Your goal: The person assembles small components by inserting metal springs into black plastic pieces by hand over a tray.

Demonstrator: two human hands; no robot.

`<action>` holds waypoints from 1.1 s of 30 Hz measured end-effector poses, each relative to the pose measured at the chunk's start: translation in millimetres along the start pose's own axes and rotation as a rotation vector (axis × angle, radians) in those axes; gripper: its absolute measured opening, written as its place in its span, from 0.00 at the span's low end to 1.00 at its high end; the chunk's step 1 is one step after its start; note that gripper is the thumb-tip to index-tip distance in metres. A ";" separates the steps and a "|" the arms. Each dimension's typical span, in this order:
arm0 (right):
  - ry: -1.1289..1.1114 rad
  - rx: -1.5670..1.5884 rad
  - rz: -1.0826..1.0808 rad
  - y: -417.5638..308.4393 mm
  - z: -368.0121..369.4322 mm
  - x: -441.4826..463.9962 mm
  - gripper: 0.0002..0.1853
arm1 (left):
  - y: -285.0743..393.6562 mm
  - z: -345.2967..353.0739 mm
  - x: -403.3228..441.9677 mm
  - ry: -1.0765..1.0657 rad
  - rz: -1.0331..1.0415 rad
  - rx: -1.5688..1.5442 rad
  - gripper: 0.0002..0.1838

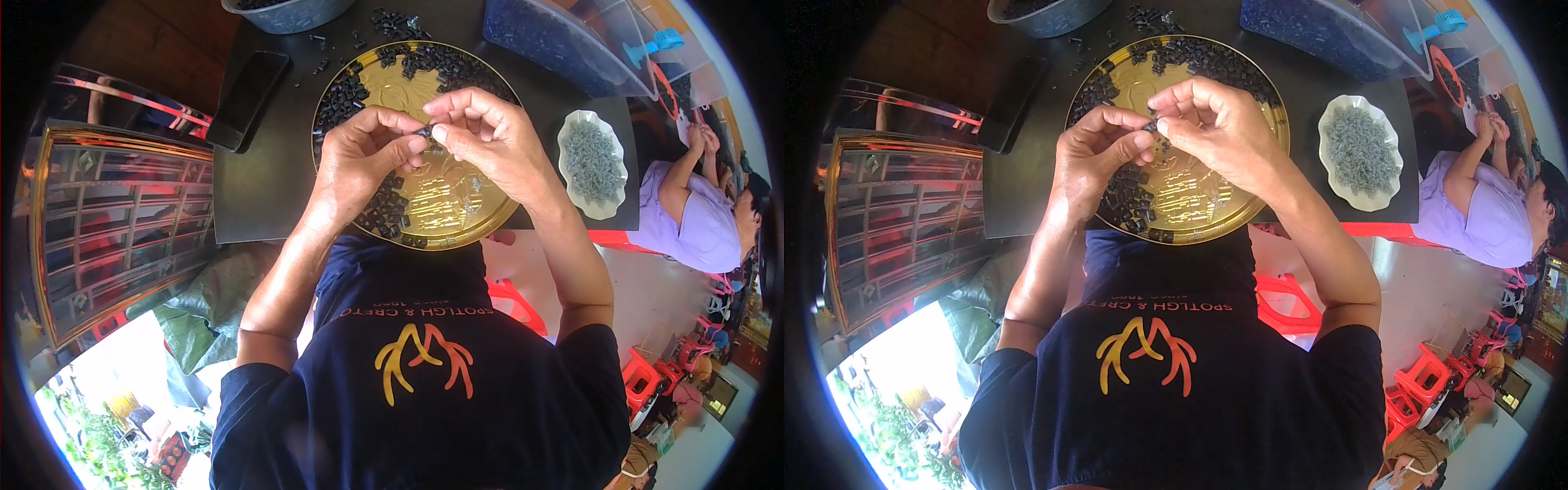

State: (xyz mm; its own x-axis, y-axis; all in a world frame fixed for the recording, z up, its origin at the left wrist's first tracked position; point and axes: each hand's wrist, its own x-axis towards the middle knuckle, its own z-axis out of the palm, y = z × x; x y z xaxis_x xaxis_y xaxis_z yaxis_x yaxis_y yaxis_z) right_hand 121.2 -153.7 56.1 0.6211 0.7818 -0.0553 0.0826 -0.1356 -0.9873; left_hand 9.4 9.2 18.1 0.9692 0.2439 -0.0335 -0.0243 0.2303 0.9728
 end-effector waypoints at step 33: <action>-0.093 0.046 0.242 -3.7 -11.4 -15.4 0.12 | -1.6 5.2 -2.5 -0.119 0.087 0.168 0.08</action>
State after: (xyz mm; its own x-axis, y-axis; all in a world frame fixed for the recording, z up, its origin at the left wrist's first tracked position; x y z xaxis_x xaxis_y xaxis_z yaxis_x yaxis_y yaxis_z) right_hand 120.2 -172.2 62.3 0.5436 0.7831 -0.3021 -0.0968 -0.2990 -0.9493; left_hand 8.3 3.3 17.8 0.9876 0.1405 0.0703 -0.0780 0.0501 0.9957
